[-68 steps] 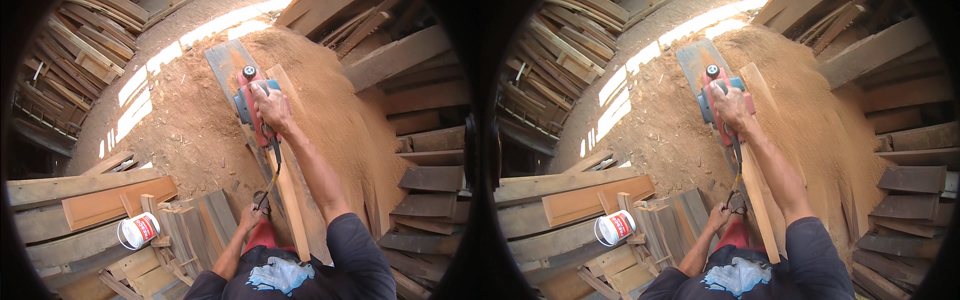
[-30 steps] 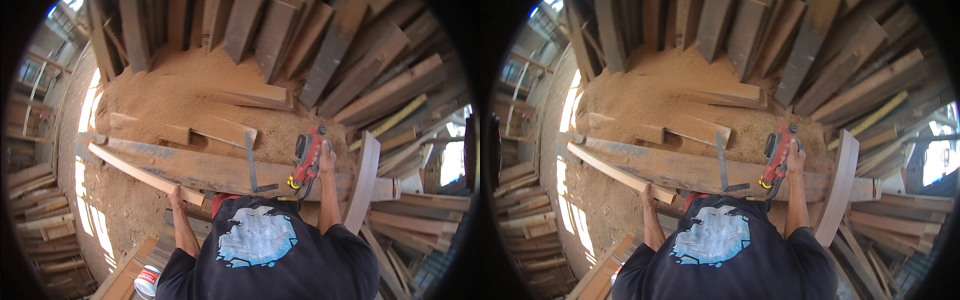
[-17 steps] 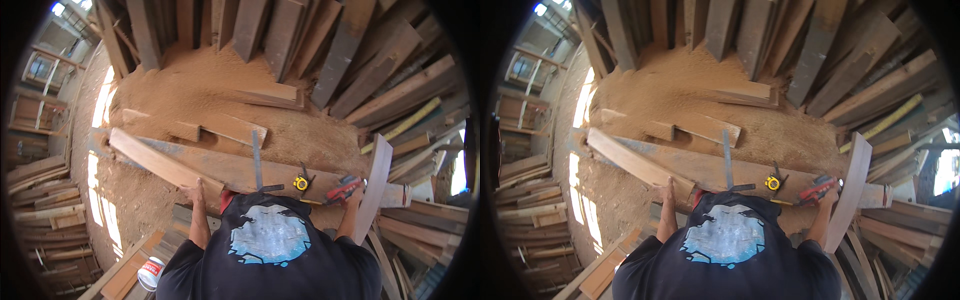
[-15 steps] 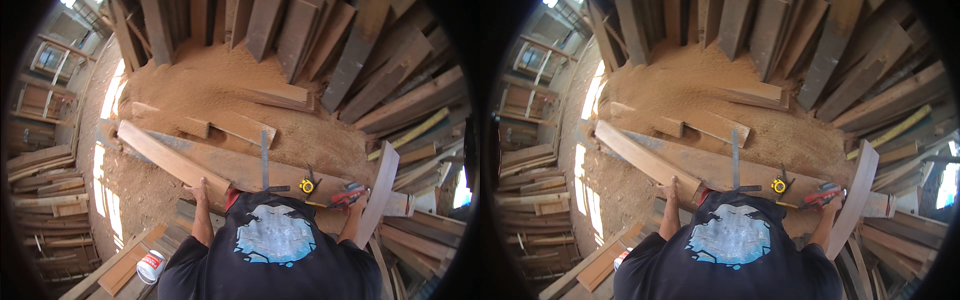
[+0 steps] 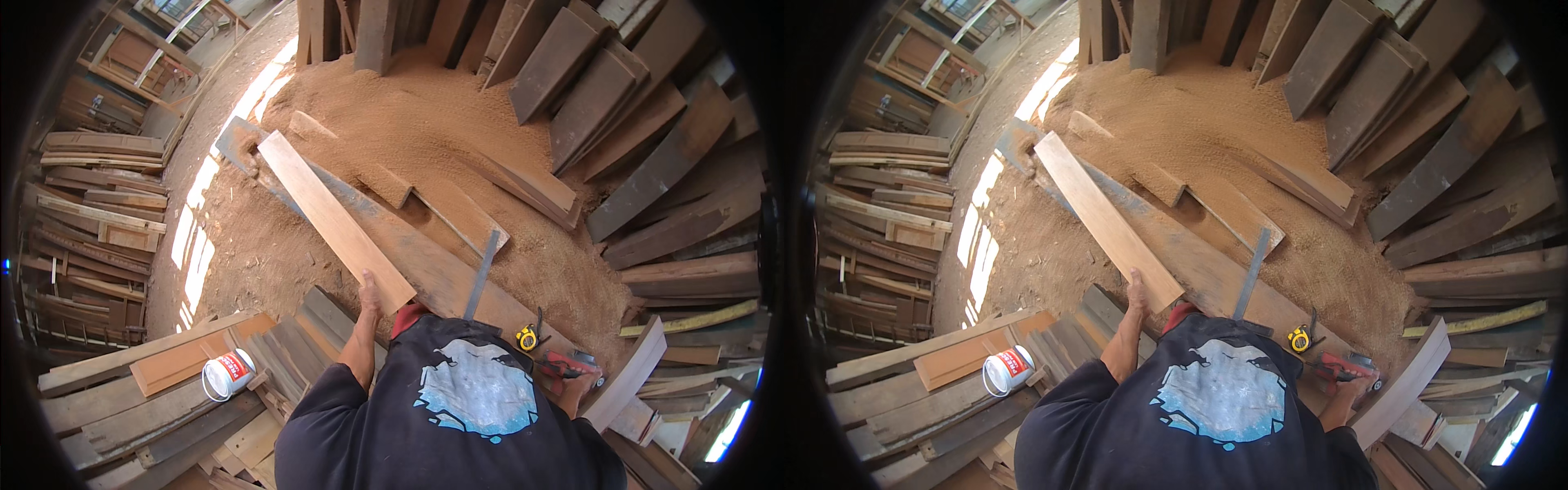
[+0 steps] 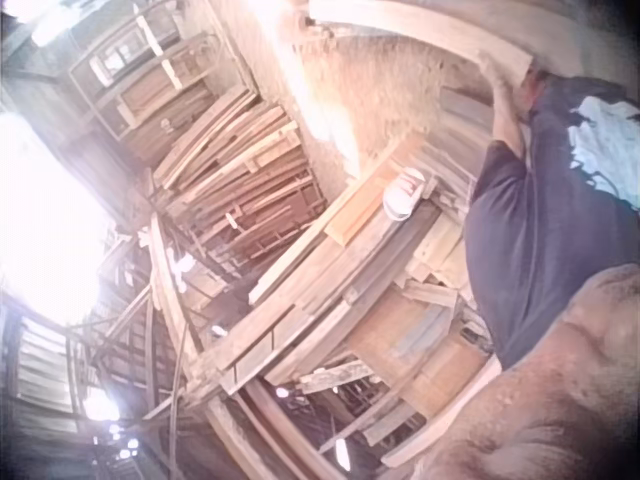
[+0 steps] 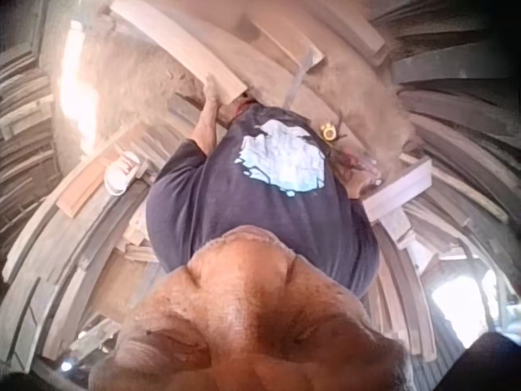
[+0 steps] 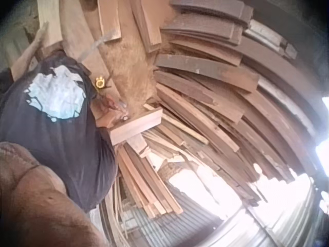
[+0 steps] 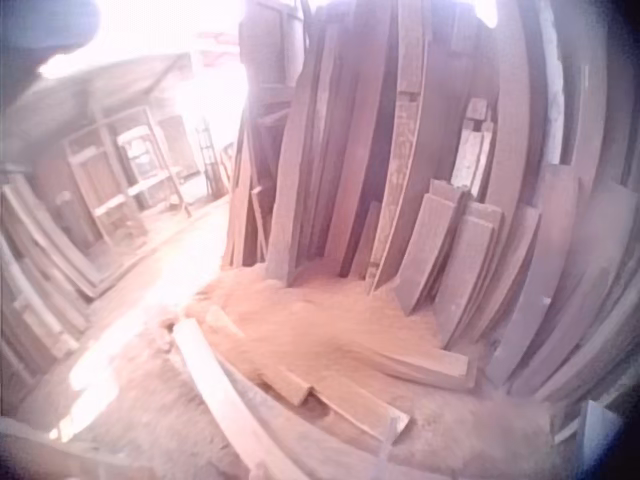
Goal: The person marks wood boards with a square and pencil, and planes the edges of the boards using a power planer in a workshop.
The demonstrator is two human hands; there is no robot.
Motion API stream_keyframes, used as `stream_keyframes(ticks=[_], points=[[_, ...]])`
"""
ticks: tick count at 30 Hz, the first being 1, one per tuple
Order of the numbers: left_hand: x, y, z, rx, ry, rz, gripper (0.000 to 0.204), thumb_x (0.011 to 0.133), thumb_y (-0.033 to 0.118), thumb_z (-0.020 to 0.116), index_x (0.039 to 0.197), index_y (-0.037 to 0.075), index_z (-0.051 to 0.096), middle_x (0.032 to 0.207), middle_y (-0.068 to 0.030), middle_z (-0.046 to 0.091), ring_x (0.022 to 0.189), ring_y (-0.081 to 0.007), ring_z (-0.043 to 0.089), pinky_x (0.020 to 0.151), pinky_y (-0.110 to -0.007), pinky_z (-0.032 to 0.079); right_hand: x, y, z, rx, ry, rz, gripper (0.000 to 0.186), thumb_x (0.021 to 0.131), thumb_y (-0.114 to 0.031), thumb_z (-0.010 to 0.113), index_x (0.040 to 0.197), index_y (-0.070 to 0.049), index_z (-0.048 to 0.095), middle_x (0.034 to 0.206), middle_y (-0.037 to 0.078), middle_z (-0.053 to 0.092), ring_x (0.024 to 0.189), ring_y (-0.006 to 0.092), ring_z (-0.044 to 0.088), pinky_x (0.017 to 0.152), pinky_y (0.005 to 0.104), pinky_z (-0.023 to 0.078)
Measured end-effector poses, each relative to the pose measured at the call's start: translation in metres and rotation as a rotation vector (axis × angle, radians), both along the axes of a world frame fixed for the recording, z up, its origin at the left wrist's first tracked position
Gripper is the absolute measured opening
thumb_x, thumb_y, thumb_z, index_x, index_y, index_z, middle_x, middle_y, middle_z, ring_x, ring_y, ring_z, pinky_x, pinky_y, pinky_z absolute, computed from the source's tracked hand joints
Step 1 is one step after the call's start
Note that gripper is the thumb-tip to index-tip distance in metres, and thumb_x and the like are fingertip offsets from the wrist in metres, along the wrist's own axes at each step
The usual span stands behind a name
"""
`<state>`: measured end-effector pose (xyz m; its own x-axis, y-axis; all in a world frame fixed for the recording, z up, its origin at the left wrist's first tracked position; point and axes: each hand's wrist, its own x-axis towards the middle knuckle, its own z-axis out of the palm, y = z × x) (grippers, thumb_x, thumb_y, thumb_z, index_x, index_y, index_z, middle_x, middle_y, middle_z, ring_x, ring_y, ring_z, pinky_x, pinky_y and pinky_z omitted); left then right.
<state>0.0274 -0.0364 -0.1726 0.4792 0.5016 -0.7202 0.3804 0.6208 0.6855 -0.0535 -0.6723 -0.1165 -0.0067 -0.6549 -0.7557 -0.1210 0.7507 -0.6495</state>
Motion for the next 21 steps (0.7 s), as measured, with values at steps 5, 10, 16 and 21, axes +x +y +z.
stream_keyframes(ticks=[5,10,16,21], points=[[0.004,-0.009,0.064,-0.209,-0.285,0.071,0.078,0.096,0.069,0.055,0.141,0.006,0.049,0.122,-0.0140,0.066,0.108,-0.0320,0.068,0.097,-0.047,0.056,0.000,0.012,-0.012,0.066,0.047,0.101,0.049,0.093,-0.061,0.062,0.080,-0.016,0.048,0.070,0.001,0.049,0.059,0.0155,0.050,0.053,0.0373,0.046],[0.055,-0.026,0.162,-0.298,-0.641,0.261,0.069,0.098,0.063,0.057,0.134,0.005,0.054,0.111,-0.0116,0.068,0.095,-0.0281,0.069,0.087,-0.044,0.058,-0.001,0.004,0.008,-0.014,0.102,0.186,0.047,0.094,-0.060,0.061,0.086,-0.015,0.053,0.078,0.003,0.054,0.066,0.0166,0.054,0.058,0.0402,0.048],[0.093,0.009,0.255,-0.786,-1.122,0.212,0.039,0.096,0.038,0.065,0.102,0.000,0.066,0.087,-0.0138,0.069,0.073,-0.0210,0.060,0.067,-0.032,0.048,0.031,-0.048,0.051,-0.569,0.354,0.321,0.046,0.095,-0.059,0.059,0.093,-0.014,0.058,0.086,0.006,0.060,0.074,0.0180,0.060,0.063,0.0437,0.050],[0.105,0.033,0.301,-0.812,-1.165,0.269,0.036,0.093,0.032,0.065,0.093,-0.004,0.066,0.080,-0.0150,0.068,0.070,-0.0236,0.062,0.071,-0.035,0.049,0.070,-0.067,0.085,-1.020,0.825,0.408,0.046,0.096,-0.058,0.058,0.100,-0.012,0.063,0.094,0.008,0.065,0.080,0.0192,0.064,0.068,0.0467,0.053]])
